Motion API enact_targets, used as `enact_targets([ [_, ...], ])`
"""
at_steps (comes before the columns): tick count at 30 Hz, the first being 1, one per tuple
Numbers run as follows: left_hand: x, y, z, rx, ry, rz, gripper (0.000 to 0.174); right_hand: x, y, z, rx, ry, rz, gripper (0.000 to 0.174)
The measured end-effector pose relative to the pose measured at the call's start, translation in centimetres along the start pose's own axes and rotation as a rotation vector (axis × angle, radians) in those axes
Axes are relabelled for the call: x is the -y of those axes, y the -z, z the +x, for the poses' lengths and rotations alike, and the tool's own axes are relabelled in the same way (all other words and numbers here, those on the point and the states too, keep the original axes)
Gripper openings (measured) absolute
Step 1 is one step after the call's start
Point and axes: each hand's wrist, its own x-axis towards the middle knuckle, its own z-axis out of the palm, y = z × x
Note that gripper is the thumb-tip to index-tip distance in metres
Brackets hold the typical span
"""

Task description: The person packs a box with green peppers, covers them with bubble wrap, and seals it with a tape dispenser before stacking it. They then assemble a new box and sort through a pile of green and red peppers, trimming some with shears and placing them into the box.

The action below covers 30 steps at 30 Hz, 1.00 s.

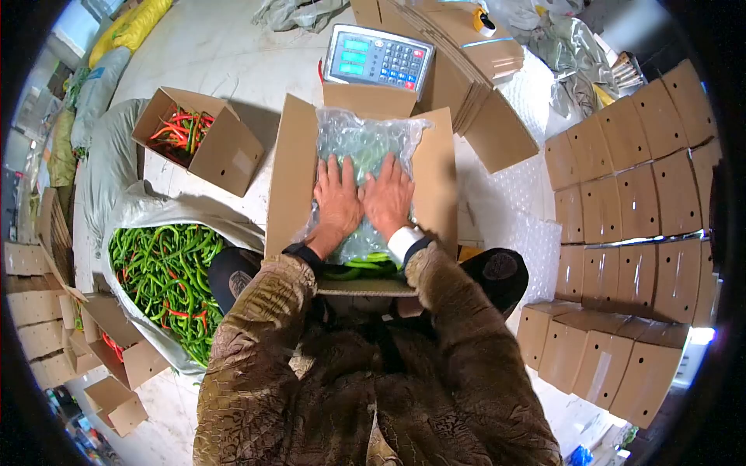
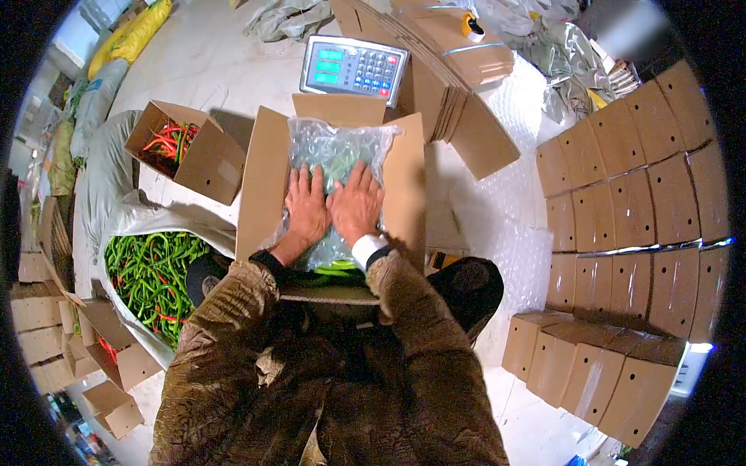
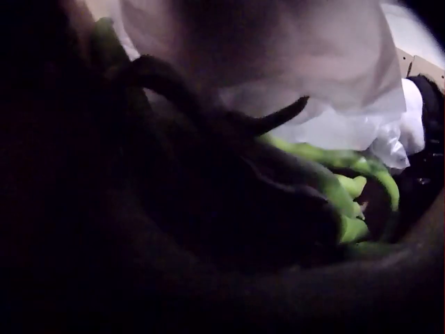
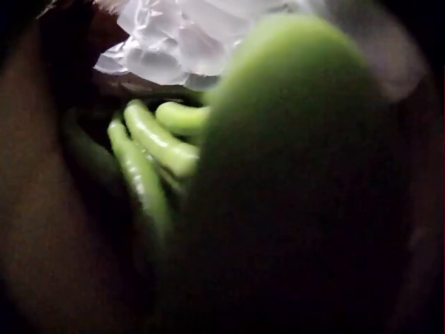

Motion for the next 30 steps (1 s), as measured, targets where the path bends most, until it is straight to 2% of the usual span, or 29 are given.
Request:
enact_targets([
  [1, 0.3, -0.2, 0.1, -0.008, -0.002, 0.002, 0.066, -0.1, -1.2, -0.1, -0.125, 0.022, -0.024, 0.065],
  [4, 1.6, -0.9, -0.5, -0.039, -0.064, -0.048, 0.066, -0.5, -2.5, -0.8, -0.144, 0.020, 0.015, 0.069],
  [6, 1.8, -0.9, -0.4, -0.082, 0.036, -0.229, 0.068, -0.5, -2.7, -0.4, -0.125, 0.017, 0.050, 0.074],
  [7, 1.5, -1.0, 0.0, -0.087, 0.038, -0.225, 0.068, -0.6, -2.9, 0.0, -0.125, 0.022, 0.054, 0.074],
  [9, 0.2, -0.7, 1.3, 0.022, 0.231, -0.216, 0.069, -0.4, -2.9, 0.6, -0.079, -0.063, 0.061, 0.076],
  [10, 0.0, 0.2, 1.6, 0.089, 0.216, -0.113, 0.069, -0.4, -2.7, 0.7, -0.089, -0.056, 0.085, 0.083],
  [11, 0.1, 1.1, 1.7, 0.085, 0.215, -0.111, 0.069, -0.5, -2.5, 0.5, -0.091, -0.054, 0.087, 0.083],
  [13, 0.7, 4.4, 3.0, 0.287, 0.396, -0.504, 0.066, 0.7, -0.4, 0.5, 0.006, -0.113, 0.136, 0.089],
  [14, 2.4, 3.9, 3.4, 0.356, 0.454, -0.755, 0.068, 0.5, -0.6, 0.6, 0.028, -0.114, 0.174, 0.099],
  [15, 2.0, 4.9, 3.6, 0.361, 0.450, -0.746, 0.068, 0.3, -0.6, 0.4, 0.024, -0.120, 0.182, 0.099],
  [17, 0.3, 7.7, 4.5, 0.539, 0.378, -0.498, 0.067, -0.1, -0.7, -0.1, 0.107, -0.022, -0.018, 0.107],
  [19, -1.2, 9.1, 6.7, 0.615, 0.101, -0.124, 0.063, 0.7, -0.4, 0.4, 0.135, -0.041, -0.038, 0.112],
  [21, -3.2, 10.9, 8.0, 0.297, -0.039, 0.066, 0.052, 1.6, 0.3, 0.1, 0.207, -0.087, -0.082, 0.108],
  [23, -3.6, 11.5, 11.3, -0.480, -0.486, 0.229, 0.042, 1.3, -0.3, 0.3, 0.183, -0.087, -0.062, 0.107],
  [24, -3.1, 11.2, 13.2, -0.472, -0.478, 0.225, 0.042, 1.1, -0.4, 0.3, 0.178, -0.074, -0.056, 0.107],
  [26, -2.1, 10.7, 16.2, -0.196, -0.505, 0.255, 0.032, 0.9, -0.6, 0.2, 0.180, -0.066, -0.053, 0.108],
  [27, -2.4, 10.8, 16.2, -0.191, -0.503, 0.253, 0.032, 0.8, -0.6, 0.2, 0.184, -0.060, -0.068, 0.108],
  [29, -3.3, 11.0, 16.3, 0.189, -0.287, 0.305, 0.033, 0.6, -0.5, 0.4, 0.189, -0.060, -0.082, 0.108],
  [30, -3.3, 11.1, 15.6, 0.196, -0.326, 0.328, 0.040, 0.7, -0.3, 0.3, 0.184, -0.051, -0.060, 0.107],
])
